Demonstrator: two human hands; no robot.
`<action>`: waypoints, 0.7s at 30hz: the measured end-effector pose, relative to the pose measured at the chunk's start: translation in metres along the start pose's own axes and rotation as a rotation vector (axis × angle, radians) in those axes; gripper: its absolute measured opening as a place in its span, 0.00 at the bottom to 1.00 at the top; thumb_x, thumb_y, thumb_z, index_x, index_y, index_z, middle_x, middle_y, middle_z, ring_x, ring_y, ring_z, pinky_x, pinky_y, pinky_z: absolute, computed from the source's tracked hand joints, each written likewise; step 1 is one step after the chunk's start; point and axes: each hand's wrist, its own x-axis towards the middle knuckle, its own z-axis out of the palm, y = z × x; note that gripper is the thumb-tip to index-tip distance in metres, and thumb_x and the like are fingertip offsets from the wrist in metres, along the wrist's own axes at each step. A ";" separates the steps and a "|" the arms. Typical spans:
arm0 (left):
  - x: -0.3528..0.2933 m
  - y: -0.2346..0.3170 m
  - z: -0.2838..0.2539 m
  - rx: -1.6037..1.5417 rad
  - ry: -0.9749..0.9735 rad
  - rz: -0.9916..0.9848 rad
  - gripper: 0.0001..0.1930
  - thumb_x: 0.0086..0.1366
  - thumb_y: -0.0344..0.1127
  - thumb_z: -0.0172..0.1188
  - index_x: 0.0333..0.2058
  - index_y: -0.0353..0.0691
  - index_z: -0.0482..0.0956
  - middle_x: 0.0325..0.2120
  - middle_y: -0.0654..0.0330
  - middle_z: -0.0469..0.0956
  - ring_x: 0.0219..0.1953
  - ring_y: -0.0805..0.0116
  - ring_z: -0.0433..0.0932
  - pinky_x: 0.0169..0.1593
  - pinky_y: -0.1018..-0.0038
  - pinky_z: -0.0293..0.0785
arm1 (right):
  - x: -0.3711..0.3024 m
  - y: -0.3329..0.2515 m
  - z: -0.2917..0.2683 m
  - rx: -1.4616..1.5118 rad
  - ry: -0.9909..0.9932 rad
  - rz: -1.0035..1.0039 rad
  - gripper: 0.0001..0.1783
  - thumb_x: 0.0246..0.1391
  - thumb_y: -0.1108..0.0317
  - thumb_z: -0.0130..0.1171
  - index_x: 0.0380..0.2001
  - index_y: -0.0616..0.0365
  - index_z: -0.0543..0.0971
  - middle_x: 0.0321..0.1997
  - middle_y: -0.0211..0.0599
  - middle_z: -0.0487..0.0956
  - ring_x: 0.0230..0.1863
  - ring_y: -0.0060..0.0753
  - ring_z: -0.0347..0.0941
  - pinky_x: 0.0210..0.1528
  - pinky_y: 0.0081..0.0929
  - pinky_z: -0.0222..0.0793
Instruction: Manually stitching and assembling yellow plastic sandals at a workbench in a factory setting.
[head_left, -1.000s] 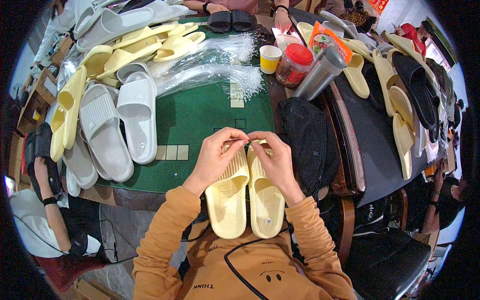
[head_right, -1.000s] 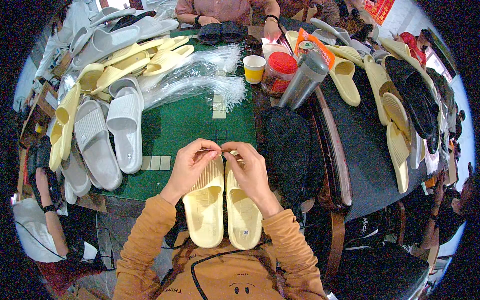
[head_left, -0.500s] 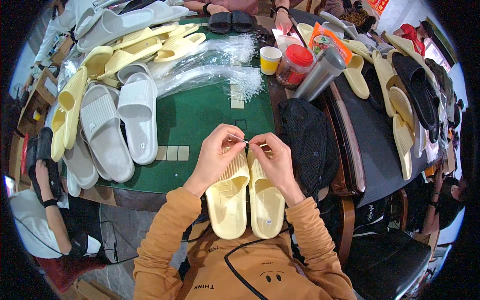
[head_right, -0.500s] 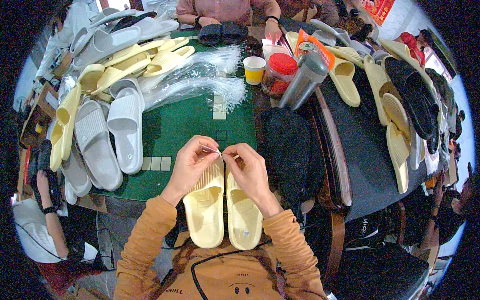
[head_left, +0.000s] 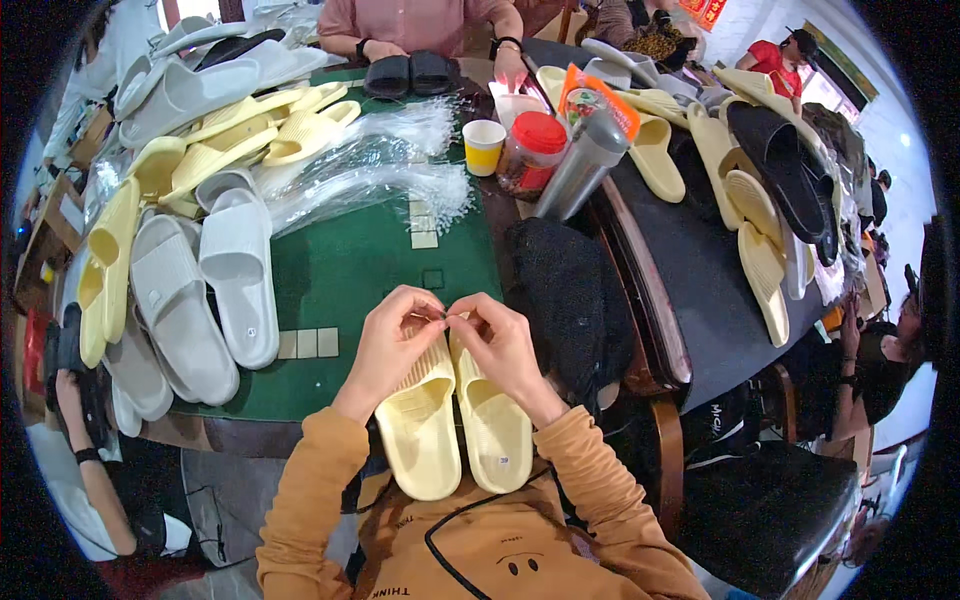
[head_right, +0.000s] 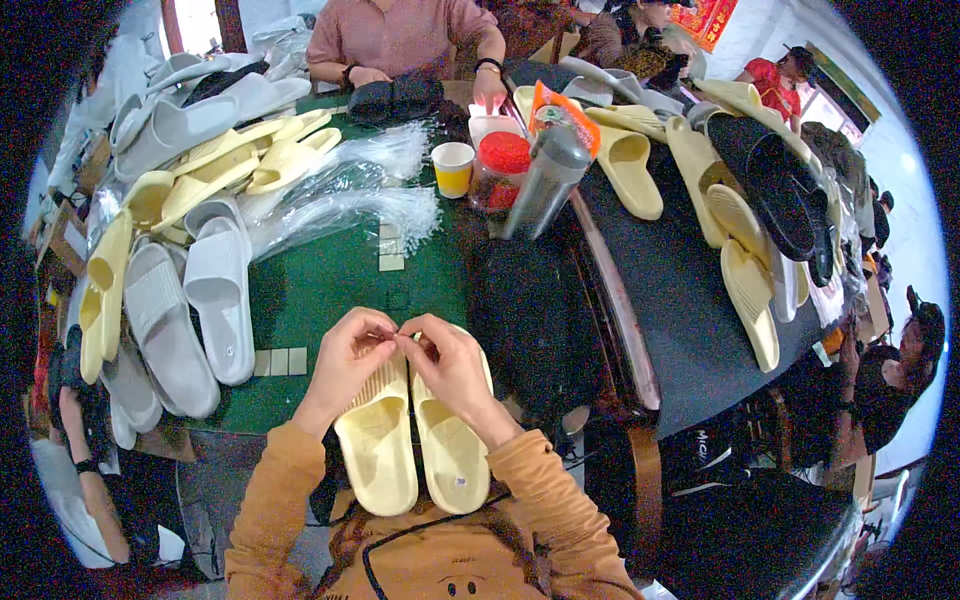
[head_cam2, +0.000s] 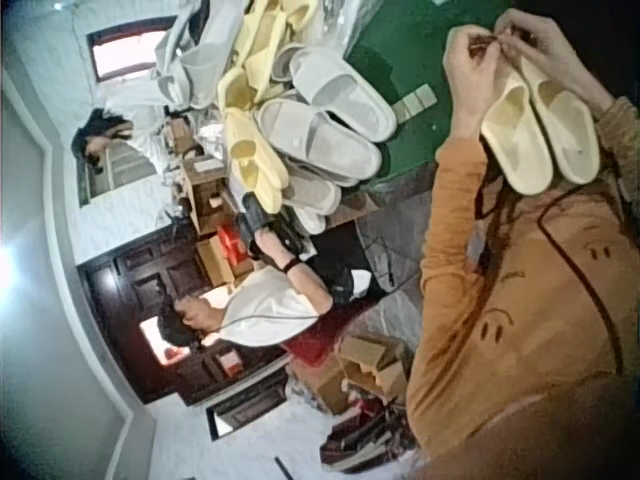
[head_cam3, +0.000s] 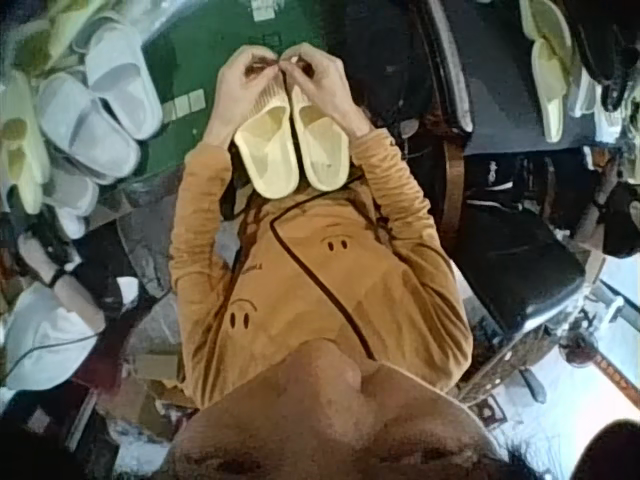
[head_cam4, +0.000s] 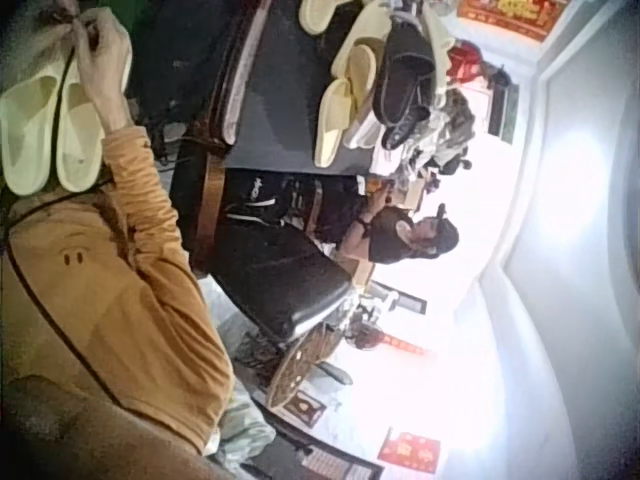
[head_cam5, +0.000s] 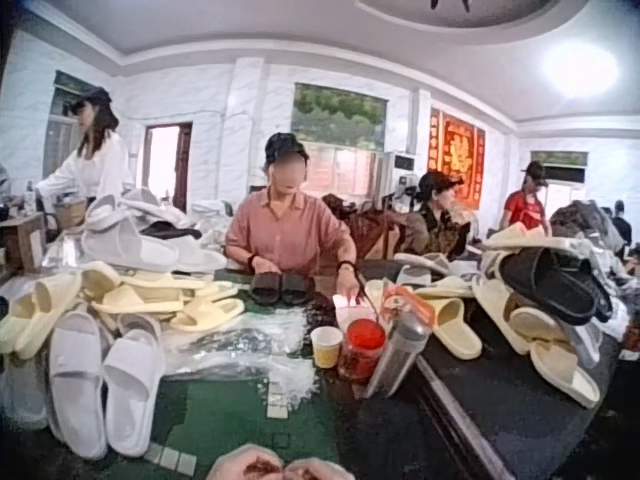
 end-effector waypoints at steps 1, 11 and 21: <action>0.000 0.000 -0.001 0.021 0.002 -0.006 0.07 0.59 0.19 0.62 0.37 0.31 0.76 0.38 0.59 0.75 0.40 0.72 0.78 0.45 0.76 0.77 | 0.000 0.000 0.000 -0.020 -0.013 0.013 0.07 0.54 0.72 0.65 0.36 0.59 0.80 0.24 0.37 0.75 0.22 0.29 0.71 0.25 0.27 0.66; 0.001 0.006 0.000 0.143 0.076 0.040 0.03 0.62 0.24 0.62 0.33 0.31 0.77 0.34 0.59 0.77 0.35 0.71 0.78 0.41 0.75 0.76 | 0.002 0.001 0.000 0.037 0.044 -0.001 0.06 0.57 0.74 0.62 0.37 0.62 0.77 0.31 0.39 0.77 0.26 0.31 0.75 0.29 0.26 0.71; 0.000 0.009 -0.001 0.112 0.079 -0.071 0.05 0.64 0.26 0.61 0.37 0.31 0.79 0.31 0.59 0.81 0.32 0.75 0.78 0.40 0.76 0.75 | 0.000 0.003 0.001 -0.028 -0.012 -0.007 0.07 0.57 0.75 0.61 0.40 0.61 0.78 0.24 0.34 0.76 0.23 0.21 0.71 0.27 0.22 0.68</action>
